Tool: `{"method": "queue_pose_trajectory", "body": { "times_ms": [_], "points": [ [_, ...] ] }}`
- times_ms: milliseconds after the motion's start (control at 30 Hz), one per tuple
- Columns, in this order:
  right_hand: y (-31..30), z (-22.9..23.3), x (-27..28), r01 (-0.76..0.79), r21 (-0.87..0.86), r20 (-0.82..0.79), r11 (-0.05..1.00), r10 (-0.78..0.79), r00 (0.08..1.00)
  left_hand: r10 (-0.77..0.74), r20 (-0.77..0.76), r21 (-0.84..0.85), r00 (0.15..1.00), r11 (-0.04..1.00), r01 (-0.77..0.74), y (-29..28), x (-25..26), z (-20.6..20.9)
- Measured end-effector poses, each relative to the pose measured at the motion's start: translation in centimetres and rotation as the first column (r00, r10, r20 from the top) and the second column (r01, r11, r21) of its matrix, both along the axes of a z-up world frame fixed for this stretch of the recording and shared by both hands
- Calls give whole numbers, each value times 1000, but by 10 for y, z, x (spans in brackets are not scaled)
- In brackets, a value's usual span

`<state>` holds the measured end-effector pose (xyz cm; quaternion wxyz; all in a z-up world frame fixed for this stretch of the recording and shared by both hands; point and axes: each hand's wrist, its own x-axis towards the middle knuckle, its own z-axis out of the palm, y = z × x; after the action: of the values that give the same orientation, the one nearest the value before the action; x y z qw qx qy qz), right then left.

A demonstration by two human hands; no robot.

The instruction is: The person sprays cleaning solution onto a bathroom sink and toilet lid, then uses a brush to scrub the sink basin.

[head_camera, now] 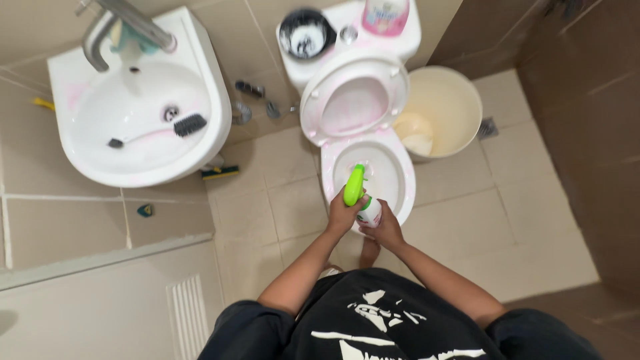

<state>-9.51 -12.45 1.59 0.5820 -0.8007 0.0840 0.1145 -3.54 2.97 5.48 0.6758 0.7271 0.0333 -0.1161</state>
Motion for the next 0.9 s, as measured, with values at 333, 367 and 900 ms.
{"method": "queue_pose_trajectory", "body": {
  "times_ms": [333,367,900],
  "points": [
    [-83,21,186,-22,392,168,920,-48,985,270,230,-392,935,905,-164,23,116,130],
    [-91,19,206,33,249,185,968,-81,979,303,241,-494,922,856,-152,29,132,139],
    [-89,140,462,343,-146,419,928,-256,871,282,363,-532,888,845,-51,38,367,181]
  ]
}}
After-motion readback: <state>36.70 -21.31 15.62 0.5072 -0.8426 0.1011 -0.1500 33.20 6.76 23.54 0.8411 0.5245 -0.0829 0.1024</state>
